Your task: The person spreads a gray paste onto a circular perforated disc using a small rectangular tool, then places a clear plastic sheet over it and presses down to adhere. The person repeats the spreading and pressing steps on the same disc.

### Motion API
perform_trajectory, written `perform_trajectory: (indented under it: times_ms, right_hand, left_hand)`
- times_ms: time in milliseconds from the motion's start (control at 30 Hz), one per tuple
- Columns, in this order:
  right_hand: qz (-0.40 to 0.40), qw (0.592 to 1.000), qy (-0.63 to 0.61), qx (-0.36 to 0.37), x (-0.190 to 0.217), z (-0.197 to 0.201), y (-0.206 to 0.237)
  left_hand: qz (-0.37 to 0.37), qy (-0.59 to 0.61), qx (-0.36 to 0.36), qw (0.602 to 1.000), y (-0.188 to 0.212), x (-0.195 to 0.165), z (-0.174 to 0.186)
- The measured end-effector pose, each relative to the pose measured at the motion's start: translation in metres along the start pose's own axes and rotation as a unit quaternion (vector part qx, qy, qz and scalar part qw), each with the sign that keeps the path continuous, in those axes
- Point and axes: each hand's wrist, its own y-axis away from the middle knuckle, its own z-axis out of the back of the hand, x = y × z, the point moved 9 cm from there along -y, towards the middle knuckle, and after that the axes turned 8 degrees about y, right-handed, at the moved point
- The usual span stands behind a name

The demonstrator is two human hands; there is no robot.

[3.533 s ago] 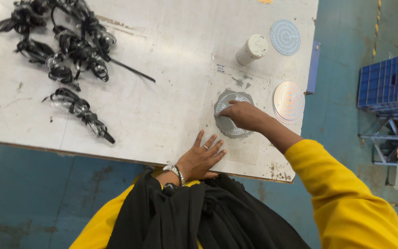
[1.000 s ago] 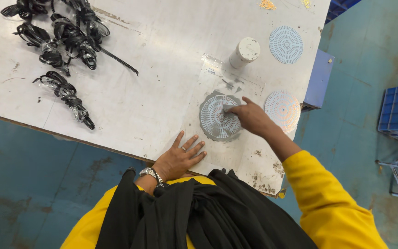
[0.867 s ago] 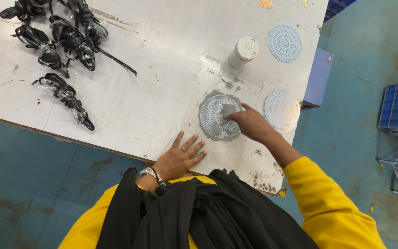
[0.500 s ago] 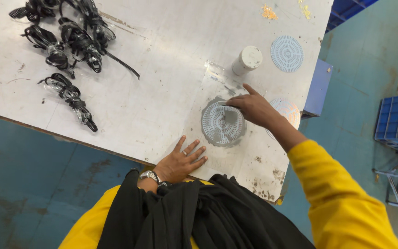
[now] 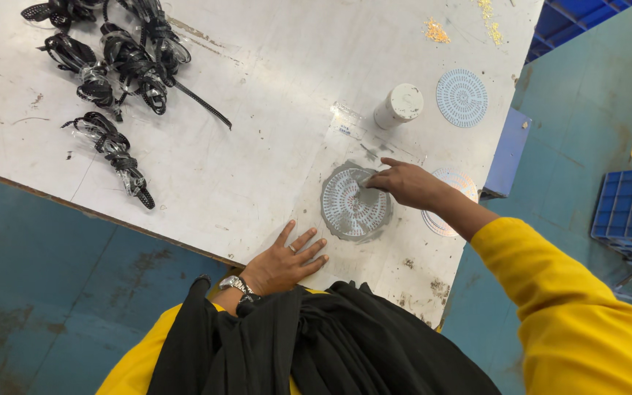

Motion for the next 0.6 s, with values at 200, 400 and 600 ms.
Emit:
perform_trajectory:
  times_ms: [200, 400, 600]
  right_hand:
    - [-0.101, 0.994, -0.017, 0.021, 0.004, -0.019, 0.021]
    - [-0.188, 0.979, -0.064, -0.048, 0.023, -0.028, 0.048]
    - [-0.247, 0.963, -0.075, -0.08, 0.049, -0.043, 0.058]
  left_hand:
    - [-0.003, 0.037, 0.009, 0.999, 0.003, 0.002, -0.003]
    - [-0.009, 0.032, 0.001, 0.999, 0.004, 0.003, -0.001]
    - [-0.012, 0.039, 0.001, 0.999, 0.006, 0.005, -0.005]
